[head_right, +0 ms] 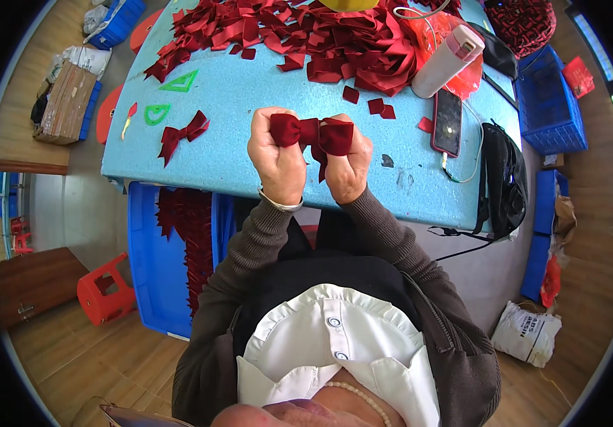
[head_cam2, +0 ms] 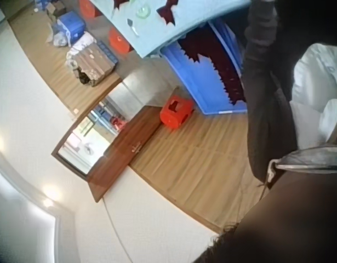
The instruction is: Assembling small red ribbon bows by hand on a workbench.
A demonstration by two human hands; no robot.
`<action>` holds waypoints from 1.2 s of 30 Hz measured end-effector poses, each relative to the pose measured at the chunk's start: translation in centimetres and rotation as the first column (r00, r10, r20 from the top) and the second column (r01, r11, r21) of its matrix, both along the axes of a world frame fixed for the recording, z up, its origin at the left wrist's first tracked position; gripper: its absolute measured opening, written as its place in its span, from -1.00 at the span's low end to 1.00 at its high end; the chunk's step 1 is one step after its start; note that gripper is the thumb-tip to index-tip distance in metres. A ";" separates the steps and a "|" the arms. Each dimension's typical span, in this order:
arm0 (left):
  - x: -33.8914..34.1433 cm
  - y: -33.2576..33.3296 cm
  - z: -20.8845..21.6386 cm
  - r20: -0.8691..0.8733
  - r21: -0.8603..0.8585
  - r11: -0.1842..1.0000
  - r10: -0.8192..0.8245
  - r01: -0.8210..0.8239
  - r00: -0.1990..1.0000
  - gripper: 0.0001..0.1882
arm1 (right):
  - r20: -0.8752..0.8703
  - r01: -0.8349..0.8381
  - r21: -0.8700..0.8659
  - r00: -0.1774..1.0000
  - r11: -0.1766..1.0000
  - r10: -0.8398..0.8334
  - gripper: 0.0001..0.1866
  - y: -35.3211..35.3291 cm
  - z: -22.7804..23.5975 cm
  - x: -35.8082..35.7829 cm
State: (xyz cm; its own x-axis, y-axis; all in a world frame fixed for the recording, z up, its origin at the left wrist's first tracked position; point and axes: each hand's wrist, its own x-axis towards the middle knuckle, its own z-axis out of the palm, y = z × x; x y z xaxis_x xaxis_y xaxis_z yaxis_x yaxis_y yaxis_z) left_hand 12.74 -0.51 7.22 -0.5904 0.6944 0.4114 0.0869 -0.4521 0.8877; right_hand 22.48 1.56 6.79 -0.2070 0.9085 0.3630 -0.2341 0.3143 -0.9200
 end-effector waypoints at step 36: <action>7.7 4.2 3.8 -0.032 -0.110 0.964 -0.245 0.241 0.969 -0.90 | 0.035 -0.031 0.252 0.999 0.967 0.023 -0.90 6.8 4.1 9.6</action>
